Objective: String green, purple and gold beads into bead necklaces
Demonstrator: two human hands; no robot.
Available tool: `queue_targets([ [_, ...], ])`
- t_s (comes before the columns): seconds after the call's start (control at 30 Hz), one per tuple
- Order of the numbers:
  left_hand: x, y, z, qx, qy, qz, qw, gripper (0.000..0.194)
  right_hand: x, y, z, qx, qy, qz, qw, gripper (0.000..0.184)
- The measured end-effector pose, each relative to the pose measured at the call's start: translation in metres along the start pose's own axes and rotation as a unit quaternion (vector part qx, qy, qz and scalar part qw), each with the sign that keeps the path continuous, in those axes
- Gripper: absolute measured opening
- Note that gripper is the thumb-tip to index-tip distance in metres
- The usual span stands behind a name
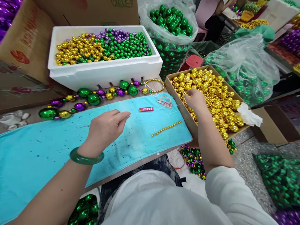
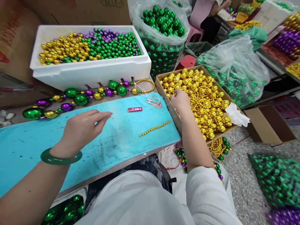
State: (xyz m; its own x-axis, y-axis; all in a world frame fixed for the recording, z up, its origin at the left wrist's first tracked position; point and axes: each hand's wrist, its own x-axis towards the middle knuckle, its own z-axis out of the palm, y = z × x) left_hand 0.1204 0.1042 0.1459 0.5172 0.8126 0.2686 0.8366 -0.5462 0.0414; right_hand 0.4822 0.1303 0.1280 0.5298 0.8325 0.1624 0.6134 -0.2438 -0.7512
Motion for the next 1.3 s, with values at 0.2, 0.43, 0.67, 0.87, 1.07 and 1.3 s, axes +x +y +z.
queue_targets([
  [0.2,0.009,0.015,0.005,0.061,-0.056,0.021,0.996,0.030,-0.068,-0.062,0.031,0.189,-0.163,-0.178,0.952,0.014],
  [0.43,0.011,0.020,0.011,0.052,-0.044,0.069,0.995,0.027,-0.116,-0.077,0.108,0.370,-0.484,-0.007,0.793,0.050],
  [0.67,0.002,0.004,0.026,0.005,-0.036,0.013,0.999,0.028,-0.113,-0.075,0.137,0.293,-0.445,-0.004,0.846,0.025],
  [0.87,0.005,-0.004,0.054,-0.024,-0.041,0.000,0.999,0.032,-0.108,-0.070,0.146,0.043,-0.387,-0.107,0.915,0.013],
  [1.07,0.008,0.007,0.072,-0.035,-0.084,0.020,0.996,0.033,-0.115,-0.059,0.121,-0.052,-0.399,-0.155,0.902,0.031],
  [1.3,0.009,0.004,0.082,0.009,-0.111,0.075,0.991,0.036,-0.079,-0.009,0.011,-0.202,-0.166,-0.103,0.960,0.028],
])
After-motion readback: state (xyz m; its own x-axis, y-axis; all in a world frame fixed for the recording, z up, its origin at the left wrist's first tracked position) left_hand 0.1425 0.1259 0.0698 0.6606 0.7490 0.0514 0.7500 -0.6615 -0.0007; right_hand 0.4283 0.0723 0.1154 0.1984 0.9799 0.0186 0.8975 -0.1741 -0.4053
